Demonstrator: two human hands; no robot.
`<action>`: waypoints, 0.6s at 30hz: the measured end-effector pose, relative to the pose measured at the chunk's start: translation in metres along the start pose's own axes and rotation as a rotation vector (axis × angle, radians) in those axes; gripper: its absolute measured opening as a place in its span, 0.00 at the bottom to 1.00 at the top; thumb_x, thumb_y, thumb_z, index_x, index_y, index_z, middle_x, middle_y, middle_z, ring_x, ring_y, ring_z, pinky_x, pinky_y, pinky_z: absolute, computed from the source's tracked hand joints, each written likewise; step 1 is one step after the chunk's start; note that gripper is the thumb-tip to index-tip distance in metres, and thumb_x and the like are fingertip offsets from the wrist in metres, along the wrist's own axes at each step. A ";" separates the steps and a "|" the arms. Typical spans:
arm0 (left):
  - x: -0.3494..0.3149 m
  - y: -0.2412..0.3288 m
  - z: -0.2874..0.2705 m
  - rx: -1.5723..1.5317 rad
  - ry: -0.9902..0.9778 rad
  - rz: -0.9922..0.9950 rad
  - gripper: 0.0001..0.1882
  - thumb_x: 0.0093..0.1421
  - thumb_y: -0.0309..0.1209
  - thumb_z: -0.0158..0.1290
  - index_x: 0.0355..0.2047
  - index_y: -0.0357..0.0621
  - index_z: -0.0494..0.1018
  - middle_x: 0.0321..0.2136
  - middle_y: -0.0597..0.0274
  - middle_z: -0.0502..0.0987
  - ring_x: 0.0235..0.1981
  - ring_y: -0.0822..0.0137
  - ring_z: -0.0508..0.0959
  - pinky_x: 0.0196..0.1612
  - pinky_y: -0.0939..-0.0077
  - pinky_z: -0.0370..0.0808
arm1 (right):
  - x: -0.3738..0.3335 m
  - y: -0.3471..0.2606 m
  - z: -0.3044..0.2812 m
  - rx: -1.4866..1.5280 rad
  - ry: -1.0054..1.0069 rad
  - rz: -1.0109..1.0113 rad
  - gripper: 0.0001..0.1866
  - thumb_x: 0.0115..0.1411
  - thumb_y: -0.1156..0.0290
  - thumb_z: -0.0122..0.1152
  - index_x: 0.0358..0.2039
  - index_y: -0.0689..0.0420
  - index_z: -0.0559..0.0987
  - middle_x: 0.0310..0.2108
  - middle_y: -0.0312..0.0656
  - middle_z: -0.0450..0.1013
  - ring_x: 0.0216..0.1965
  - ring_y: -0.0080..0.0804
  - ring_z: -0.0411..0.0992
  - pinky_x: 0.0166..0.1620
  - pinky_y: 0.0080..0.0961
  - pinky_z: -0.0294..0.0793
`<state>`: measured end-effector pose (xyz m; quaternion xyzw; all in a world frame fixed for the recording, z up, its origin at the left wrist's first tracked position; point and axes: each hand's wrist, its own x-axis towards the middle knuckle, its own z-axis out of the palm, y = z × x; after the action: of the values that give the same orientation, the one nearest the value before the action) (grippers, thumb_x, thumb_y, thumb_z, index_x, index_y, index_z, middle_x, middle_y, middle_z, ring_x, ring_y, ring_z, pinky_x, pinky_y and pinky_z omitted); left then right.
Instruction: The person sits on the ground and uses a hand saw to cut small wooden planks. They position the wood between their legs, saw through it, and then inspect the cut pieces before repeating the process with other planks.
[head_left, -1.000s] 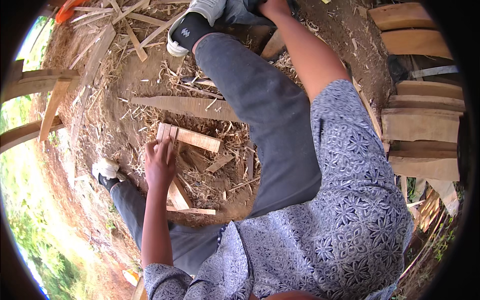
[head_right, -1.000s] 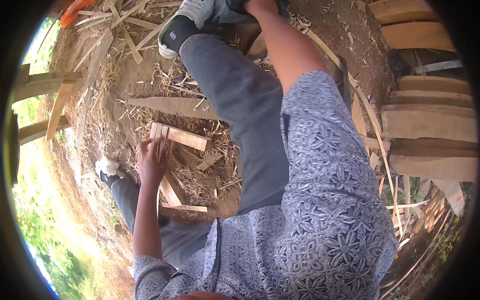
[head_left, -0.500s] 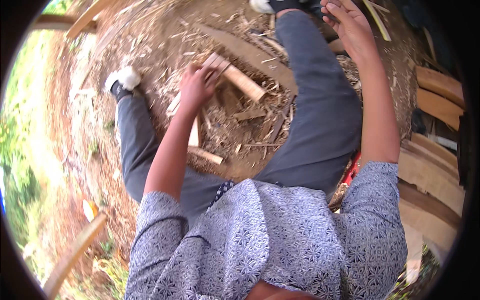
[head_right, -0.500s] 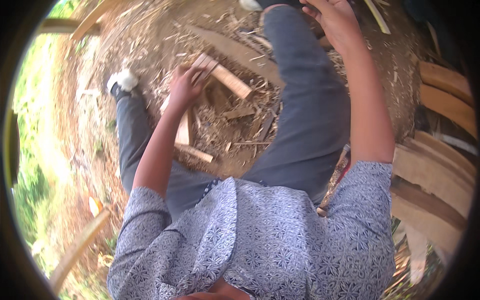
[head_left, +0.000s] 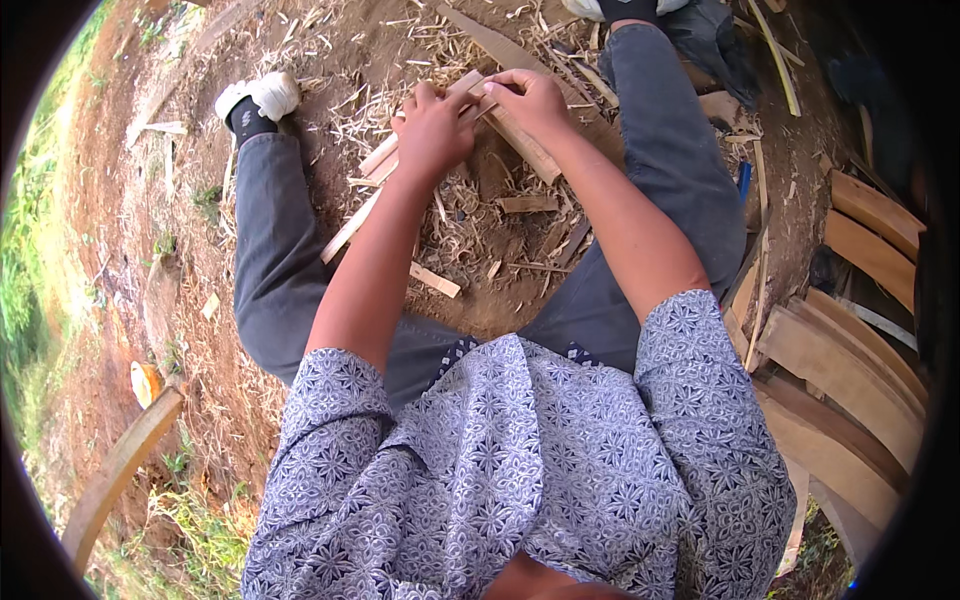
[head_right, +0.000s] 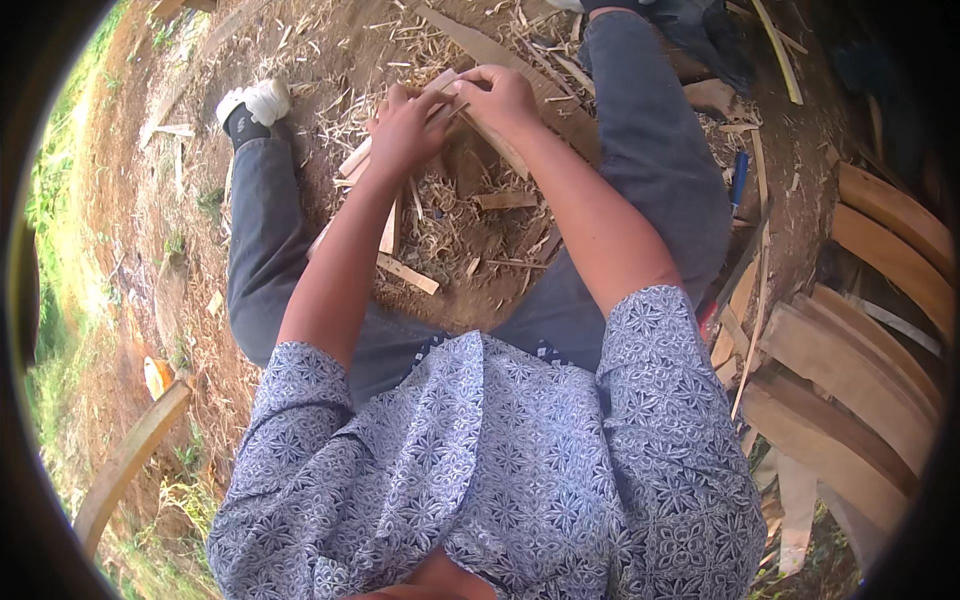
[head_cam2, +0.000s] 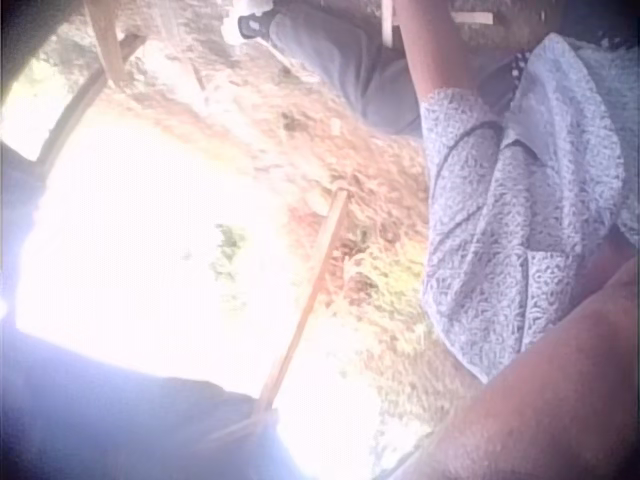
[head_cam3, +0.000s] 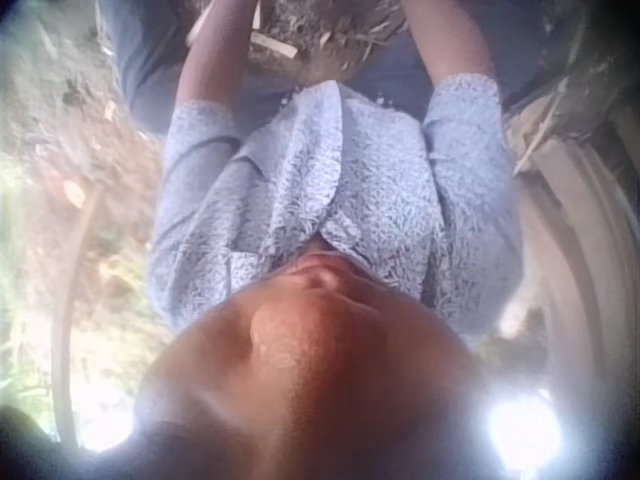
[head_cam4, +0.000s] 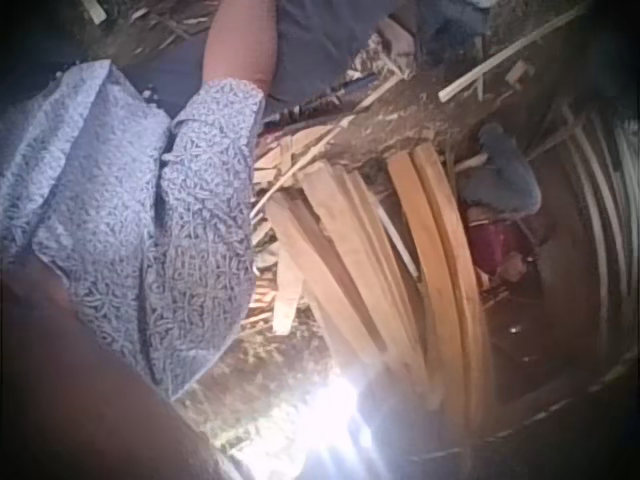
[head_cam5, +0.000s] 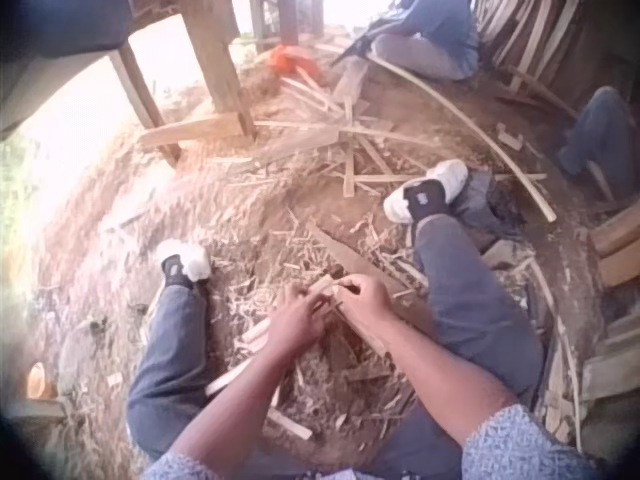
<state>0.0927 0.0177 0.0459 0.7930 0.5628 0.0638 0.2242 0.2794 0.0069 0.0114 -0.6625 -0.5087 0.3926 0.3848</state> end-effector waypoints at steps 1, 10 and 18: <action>0.000 -0.001 0.002 0.010 -0.002 -0.013 0.17 0.61 0.43 0.58 0.51 0.69 0.80 0.52 0.57 0.71 0.56 0.48 0.73 0.58 0.39 0.64 | -0.001 0.002 0.002 -0.037 0.009 0.004 0.16 0.60 0.58 0.69 0.41 0.57 0.86 0.35 0.42 0.84 0.37 0.30 0.81 0.43 0.28 0.79; -0.006 -0.010 -0.009 0.072 -0.066 0.067 0.27 0.62 0.49 0.60 0.61 0.68 0.72 0.58 0.54 0.70 0.59 0.47 0.72 0.61 0.43 0.68 | 0.013 0.041 0.014 -0.066 0.057 0.032 0.14 0.62 0.57 0.66 0.39 0.54 0.84 0.33 0.42 0.84 0.36 0.35 0.82 0.42 0.32 0.79; -0.063 -0.064 -0.062 0.204 -0.139 0.062 0.48 0.53 0.40 0.65 0.73 0.69 0.56 0.62 0.46 0.66 0.52 0.42 0.79 0.48 0.54 0.82 | 0.015 0.040 0.011 -0.065 0.011 0.028 0.12 0.64 0.61 0.65 0.39 0.56 0.83 0.33 0.39 0.84 0.36 0.30 0.82 0.42 0.27 0.79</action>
<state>-0.0074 -0.0060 0.0827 0.8313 0.5246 -0.0419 0.1786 0.2873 0.0152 -0.0315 -0.6837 -0.5098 0.3778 0.3605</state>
